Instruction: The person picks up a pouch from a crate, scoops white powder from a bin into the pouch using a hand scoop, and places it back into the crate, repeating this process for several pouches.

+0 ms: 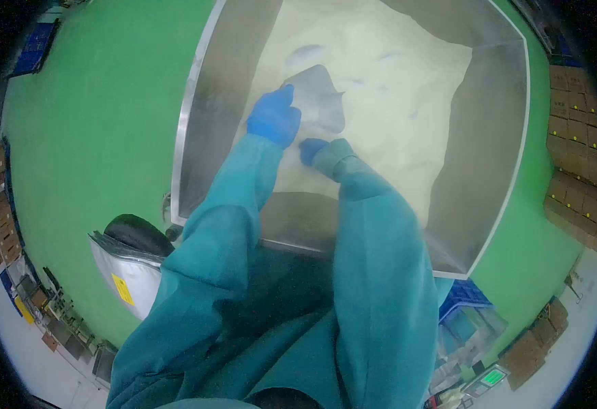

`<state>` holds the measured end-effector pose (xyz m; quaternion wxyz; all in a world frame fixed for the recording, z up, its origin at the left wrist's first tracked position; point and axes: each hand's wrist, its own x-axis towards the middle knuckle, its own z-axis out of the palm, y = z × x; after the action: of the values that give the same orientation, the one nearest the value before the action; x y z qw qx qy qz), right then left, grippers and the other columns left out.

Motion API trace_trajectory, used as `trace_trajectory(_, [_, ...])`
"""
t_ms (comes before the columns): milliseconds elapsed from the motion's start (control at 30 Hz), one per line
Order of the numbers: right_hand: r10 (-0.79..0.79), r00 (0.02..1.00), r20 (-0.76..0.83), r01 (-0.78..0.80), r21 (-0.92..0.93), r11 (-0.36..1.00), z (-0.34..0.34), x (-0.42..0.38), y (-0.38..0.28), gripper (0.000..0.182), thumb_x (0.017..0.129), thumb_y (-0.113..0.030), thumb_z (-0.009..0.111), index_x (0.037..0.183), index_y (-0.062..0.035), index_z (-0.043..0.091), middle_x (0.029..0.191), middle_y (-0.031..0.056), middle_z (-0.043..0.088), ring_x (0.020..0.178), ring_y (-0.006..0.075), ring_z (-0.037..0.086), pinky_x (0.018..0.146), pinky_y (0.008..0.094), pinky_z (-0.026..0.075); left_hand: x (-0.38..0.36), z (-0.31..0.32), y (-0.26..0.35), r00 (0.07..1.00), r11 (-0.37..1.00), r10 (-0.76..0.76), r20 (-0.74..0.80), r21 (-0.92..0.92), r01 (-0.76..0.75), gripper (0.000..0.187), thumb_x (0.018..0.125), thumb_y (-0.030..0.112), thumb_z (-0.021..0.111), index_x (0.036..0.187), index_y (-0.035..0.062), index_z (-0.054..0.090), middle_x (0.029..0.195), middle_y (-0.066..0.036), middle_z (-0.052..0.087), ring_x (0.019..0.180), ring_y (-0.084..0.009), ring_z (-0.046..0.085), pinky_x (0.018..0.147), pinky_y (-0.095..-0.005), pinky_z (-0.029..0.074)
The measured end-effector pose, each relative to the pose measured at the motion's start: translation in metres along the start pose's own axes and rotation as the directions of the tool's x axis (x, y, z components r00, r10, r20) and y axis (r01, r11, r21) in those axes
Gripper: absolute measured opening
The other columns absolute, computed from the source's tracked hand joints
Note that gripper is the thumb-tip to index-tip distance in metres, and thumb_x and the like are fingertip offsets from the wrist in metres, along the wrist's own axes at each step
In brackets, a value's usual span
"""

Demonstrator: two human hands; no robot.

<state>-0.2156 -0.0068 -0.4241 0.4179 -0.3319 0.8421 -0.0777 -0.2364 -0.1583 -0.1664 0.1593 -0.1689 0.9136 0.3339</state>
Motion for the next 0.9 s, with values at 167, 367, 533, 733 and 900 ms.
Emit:
trace_trajectory(167, [-0.086, 0.980, -0.177, 0.072, -0.080, 0.994, -0.042, -0.072, 0.015, 0.028, 0.078, -0.026, 0.052, 0.095, -0.0086, 0.066, 0.092, 0.0134, 0.066, 0.088, 0.0320, 0.062, 0.077, 0.0416, 0.048, 0.008, 0.000, -0.007, 0.998, 0.999, 0.045, -0.046, 0.022, -0.044, 0.046, 0.077, 0.020, 0.050, 0.120, 0.0061, 0.052, 0.109, -0.020, 0.057, 0.103, -0.0343, 0.054, 0.090, -0.0415, 0.043])
trace_trajectory(367, [0.068, 0.982, -0.175, -0.087, -0.102, 0.991, -0.183, -0.193, 0.016, 0.028, 0.076, -0.029, 0.056, 0.092, -0.0085, 0.067, 0.091, 0.0162, 0.064, 0.089, 0.0343, 0.059, 0.080, 0.0416, 0.047, 0.031, 0.008, -0.028, 0.982, 0.991, 0.126, -0.142, -0.024, -0.131, 0.050, 0.077, 0.022, 0.052, 0.123, 0.0040, 0.050, 0.112, -0.020, 0.056, 0.106, -0.0345, 0.053, 0.092, -0.0414, 0.042])
trace_trajectory(533, [0.138, 0.946, -0.293, -0.219, -0.264, 0.939, -0.300, -0.249, -0.010, 0.031, 0.079, -0.031, 0.053, 0.093, -0.0077, 0.067, 0.096, 0.0174, 0.063, 0.092, 0.0341, 0.059, 0.082, 0.0408, 0.046, 0.021, -0.004, -0.014, 0.996, 0.996, 0.087, -0.028, 0.026, -0.087, 0.046, 0.076, 0.021, 0.053, 0.120, 0.0059, 0.051, 0.113, -0.020, 0.056, 0.107, -0.0348, 0.052, 0.092, -0.0412, 0.042])
trace_trajectory(733, [-0.076, 0.953, -0.293, -0.054, -0.412, 0.909, -0.346, -0.224, -0.109, 0.028, 0.080, -0.031, 0.053, 0.086, -0.0064, 0.065, 0.085, 0.0172, 0.064, 0.083, 0.0335, 0.060, 0.074, 0.0433, 0.047, 0.031, 0.009, -0.025, 0.985, 0.990, 0.135, -0.107, 0.058, -0.130, 0.033, 0.073, 0.019, 0.059, 0.103, 0.0062, 0.058, 0.103, -0.019, 0.061, 0.098, -0.0353, 0.058, 0.085, -0.0417, 0.047])
trace_trajectory(900, [-0.375, 0.842, -0.388, 0.179, -0.454, 0.873, -0.318, -0.205, -0.157, 0.029, 0.076, -0.025, 0.055, 0.098, -0.0078, 0.064, 0.089, 0.0121, 0.065, 0.081, 0.0293, 0.062, 0.074, 0.0372, 0.048, 0.044, 0.022, -0.039, 0.978, 0.986, 0.159, -0.135, -0.021, -0.163, 0.028, 0.073, 0.018, 0.059, 0.099, 0.0059, 0.059, 0.100, -0.020, 0.061, 0.097, -0.0356, 0.058, 0.083, -0.0422, 0.048])
